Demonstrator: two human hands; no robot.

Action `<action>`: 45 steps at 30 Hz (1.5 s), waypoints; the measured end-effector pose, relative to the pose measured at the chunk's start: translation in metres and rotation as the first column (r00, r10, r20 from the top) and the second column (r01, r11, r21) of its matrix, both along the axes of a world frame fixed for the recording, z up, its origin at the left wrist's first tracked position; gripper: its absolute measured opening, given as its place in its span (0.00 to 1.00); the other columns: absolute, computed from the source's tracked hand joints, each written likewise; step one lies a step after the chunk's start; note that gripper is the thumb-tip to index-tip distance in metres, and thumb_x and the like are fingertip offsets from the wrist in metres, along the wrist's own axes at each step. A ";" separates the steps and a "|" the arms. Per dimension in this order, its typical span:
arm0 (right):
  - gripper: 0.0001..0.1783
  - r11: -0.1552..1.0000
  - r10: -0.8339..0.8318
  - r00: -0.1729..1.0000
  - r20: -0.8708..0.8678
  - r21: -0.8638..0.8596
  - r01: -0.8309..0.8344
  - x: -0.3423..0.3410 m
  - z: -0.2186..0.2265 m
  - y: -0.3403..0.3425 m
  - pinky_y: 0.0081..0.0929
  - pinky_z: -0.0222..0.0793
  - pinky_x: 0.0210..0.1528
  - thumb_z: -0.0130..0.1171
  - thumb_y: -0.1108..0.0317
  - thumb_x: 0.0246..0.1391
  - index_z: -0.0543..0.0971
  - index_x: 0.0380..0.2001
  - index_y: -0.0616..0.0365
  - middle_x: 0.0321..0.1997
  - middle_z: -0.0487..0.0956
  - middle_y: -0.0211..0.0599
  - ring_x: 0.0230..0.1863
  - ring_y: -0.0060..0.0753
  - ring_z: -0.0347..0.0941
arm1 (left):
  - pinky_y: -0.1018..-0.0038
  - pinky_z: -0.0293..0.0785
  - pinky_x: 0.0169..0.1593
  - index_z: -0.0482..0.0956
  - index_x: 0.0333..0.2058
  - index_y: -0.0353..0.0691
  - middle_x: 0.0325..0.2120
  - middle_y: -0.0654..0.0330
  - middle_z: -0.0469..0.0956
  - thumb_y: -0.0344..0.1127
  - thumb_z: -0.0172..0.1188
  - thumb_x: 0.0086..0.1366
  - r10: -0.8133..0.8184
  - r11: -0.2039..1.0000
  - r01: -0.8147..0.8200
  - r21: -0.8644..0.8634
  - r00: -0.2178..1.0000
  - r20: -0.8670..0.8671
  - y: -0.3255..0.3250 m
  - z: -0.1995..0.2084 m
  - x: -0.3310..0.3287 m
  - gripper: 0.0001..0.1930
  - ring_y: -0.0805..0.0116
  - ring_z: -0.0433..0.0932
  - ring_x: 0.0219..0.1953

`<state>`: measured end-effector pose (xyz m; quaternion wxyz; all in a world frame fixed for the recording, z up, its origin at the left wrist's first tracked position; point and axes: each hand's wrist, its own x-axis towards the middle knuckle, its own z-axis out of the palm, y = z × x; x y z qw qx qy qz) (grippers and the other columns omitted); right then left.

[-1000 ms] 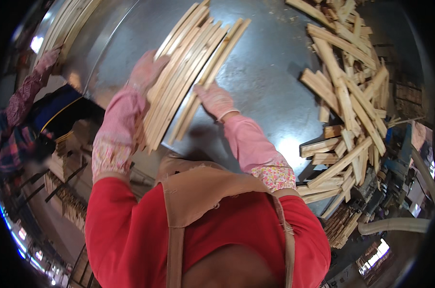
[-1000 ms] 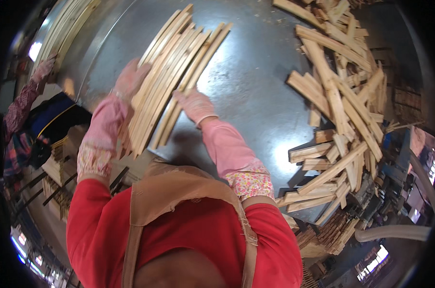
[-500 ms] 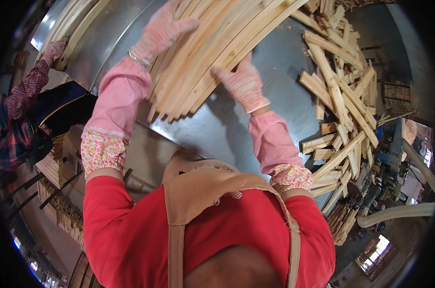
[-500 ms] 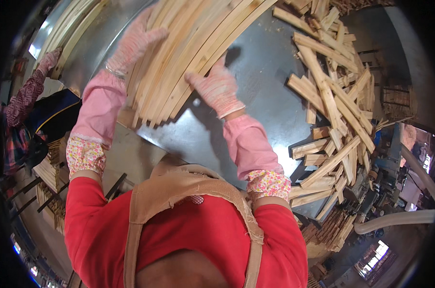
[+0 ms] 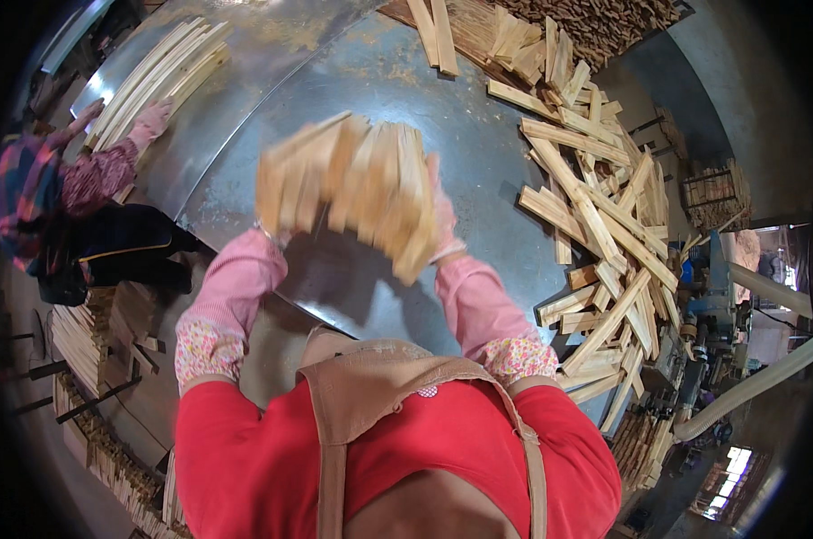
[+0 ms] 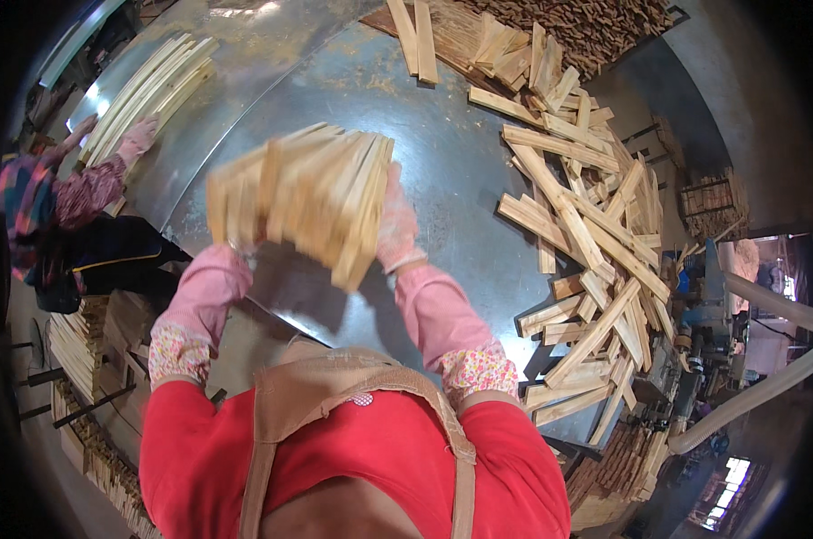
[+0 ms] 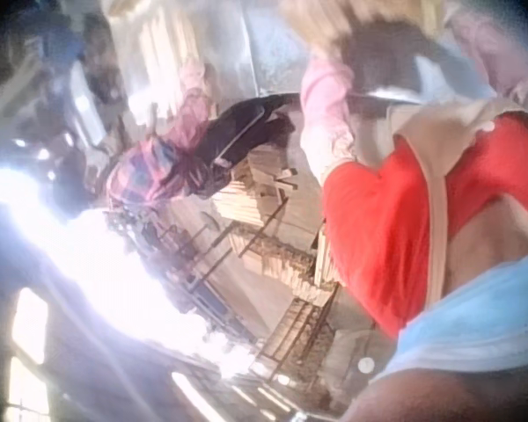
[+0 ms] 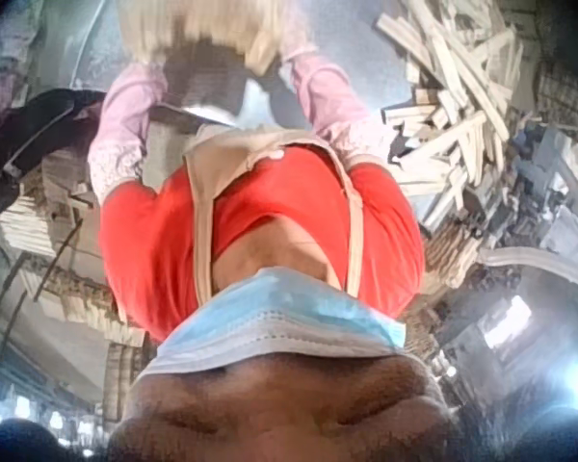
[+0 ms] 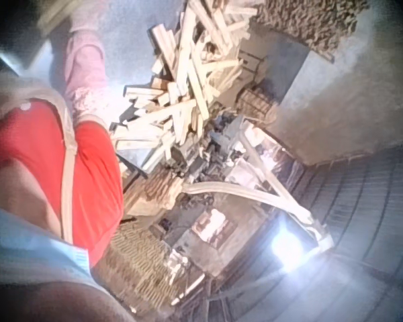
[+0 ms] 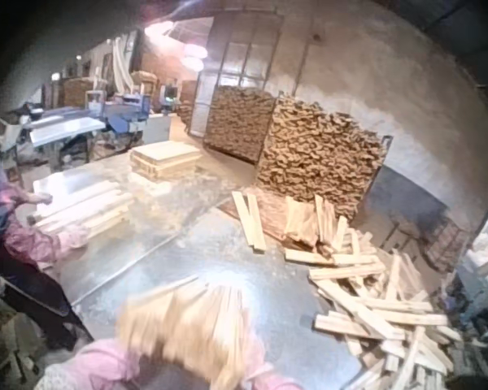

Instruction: The person sorts wooden planks on a metal table, picking them up from a pile and arranging them into a neat stack. They handle the planks by hand, aligning them and occasionally moving the stack to the side.

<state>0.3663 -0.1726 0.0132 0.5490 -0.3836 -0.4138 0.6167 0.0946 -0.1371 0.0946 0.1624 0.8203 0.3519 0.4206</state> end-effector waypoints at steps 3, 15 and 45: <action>0.38 0.990 -0.117 0.914 0.389 -0.029 0.139 -0.018 -0.052 -0.034 0.40 0.77 0.61 0.62 0.56 0.67 0.61 0.72 0.63 0.65 0.79 0.50 0.62 0.49 0.80 | 0.67 0.75 0.68 0.66 0.75 0.43 0.68 0.52 0.76 0.40 0.57 0.79 0.043 0.841 0.226 -0.492 0.878 0.477 -0.057 -0.048 -0.010 0.29 0.62 0.78 0.66; 0.28 0.979 0.202 0.168 0.965 -0.192 -0.073 -0.056 -0.090 -0.110 0.55 0.77 0.57 0.57 0.62 0.65 0.66 0.60 0.72 0.48 0.83 0.68 0.50 0.71 0.81 | 0.58 0.78 0.60 0.80 0.62 0.45 0.51 0.43 0.86 0.48 0.56 0.74 -0.047 0.628 -0.383 -0.678 0.851 -0.524 -0.066 -0.142 -0.079 0.23 0.40 0.83 0.57; 0.46 0.887 0.276 -0.464 0.842 -0.037 0.460 0.352 -0.067 -0.014 0.57 0.72 0.68 0.71 0.46 0.56 0.64 0.72 0.48 0.72 0.72 0.56 0.69 0.65 0.71 | 0.67 0.72 0.66 0.75 0.68 0.36 0.64 0.47 0.80 0.48 0.63 0.73 0.483 0.526 -0.497 -0.690 0.843 -0.239 -0.042 -0.168 -0.115 0.31 0.56 0.80 0.64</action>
